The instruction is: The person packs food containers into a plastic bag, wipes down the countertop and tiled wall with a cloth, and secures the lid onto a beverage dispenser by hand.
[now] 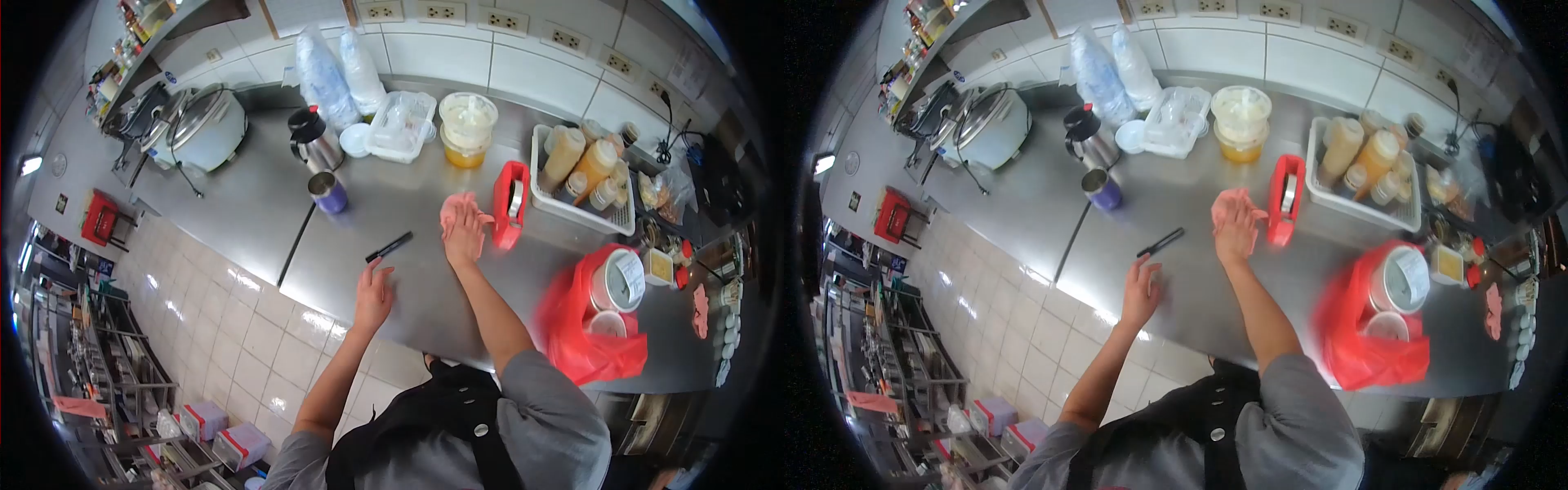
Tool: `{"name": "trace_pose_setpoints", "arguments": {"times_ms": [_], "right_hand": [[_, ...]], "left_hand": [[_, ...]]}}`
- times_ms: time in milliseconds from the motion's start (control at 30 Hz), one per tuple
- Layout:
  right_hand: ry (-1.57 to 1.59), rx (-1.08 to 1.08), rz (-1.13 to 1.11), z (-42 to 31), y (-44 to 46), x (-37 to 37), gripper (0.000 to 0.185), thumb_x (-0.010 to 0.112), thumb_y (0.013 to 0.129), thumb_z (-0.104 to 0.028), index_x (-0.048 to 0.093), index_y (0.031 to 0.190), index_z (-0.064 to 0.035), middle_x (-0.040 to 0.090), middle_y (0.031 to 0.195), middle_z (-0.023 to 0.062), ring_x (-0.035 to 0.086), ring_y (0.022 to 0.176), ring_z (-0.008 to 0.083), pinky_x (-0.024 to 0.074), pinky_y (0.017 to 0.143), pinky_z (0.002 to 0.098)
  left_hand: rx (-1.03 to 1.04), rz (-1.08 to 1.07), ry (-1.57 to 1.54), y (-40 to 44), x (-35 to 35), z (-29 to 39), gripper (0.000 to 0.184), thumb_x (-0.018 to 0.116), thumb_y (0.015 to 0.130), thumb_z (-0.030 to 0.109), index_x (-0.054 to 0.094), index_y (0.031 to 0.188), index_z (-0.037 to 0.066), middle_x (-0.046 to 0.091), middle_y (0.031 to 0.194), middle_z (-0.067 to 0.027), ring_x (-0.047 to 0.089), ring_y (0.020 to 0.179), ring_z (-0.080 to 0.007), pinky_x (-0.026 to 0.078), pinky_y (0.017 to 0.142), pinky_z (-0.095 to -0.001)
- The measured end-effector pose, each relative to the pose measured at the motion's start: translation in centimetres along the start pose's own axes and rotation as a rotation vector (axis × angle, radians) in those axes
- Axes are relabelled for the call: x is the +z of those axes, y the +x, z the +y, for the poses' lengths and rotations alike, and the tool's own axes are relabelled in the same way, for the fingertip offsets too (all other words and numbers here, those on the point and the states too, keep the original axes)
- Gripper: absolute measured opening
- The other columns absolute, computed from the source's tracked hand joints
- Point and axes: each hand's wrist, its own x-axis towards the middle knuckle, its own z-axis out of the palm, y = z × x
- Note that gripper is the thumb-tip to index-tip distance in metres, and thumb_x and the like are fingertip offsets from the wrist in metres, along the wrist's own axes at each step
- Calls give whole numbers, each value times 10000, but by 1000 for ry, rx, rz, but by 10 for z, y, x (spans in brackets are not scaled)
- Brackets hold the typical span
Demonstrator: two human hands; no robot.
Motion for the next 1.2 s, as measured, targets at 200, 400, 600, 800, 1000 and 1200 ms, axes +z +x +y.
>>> {"name": "trace_pose_setpoints", "arguments": {"times_ms": [200, 400, 600, 800, 1000, 1200], "right_hand": [[-202, 439, 109, -24, 111, 24, 666, 505, 920, -360, 250, 1461, -67, 207, 1528, 211, 261, 1379, 369, 210, 1114, 479], [-302, 372, 242, -20, 147, 65, 702, 535, 909, -383, 258, 1452, -35, 218, 1523, 221, 279, 1370, 363, 231, 1092, 493], [-252, 104, 92, -29, 106, 43, 601, 482, 940, -346, 316, 1445, -66, 251, 1512, 224, 318, 1344, 384, 253, 1084, 472], [-53, -249, -130, -99, -89, -40, 553, 517, 893, -303, 419, 1411, -137, 326, 1494, 164, 357, 1338, 361, 311, 1063, 490], [-41, -46, -125, -62, -62, -35, 584, 548, 861, -312, 415, 1391, -107, 363, 1443, 208, 341, 1325, 399, 247, 1100, 513], [-463, 1, -161, -28, 70, 60, 642, 548, 879, -278, 314, 1427, -39, 260, 1490, 237, 253, 1375, 398, 210, 1113, 503]], "left_hand": [[-36, -1, 142, 46, 16, -43, 579, 579, 800, 44, 418, 1355, 86, 484, 1290, -139, 439, 1201, -339, 372, 995, -450], [-43, -153, 174, 56, 12, -72, 552, 587, 826, 55, 428, 1353, 101, 524, 1202, -125, 478, 1119, -314, 391, 946, -444], [-123, 184, 28, 94, -6, -97, 774, 733, 763, 162, 315, 1399, 24, 414, 1346, -193, 407, 1233, -359, 336, 1037, -436], [-358, 472, -311, 167, -23, -154, 1181, 866, 650, 337, 92, 1472, -9, 184, 1491, -211, 268, 1357, -332, 256, 1107, -413], [-323, 385, -415, 185, -26, -175, 1107, 873, 615, 265, 191, 1446, 3, 363, 1389, -218, 384, 1285, -342, 312, 1079, -401], [-303, 334, -448, 151, -53, -192, 995, 868, 616, 257, 286, 1384, 10, 463, 1294, -196, 483, 1190, -328, 380, 1013, -403]]}}
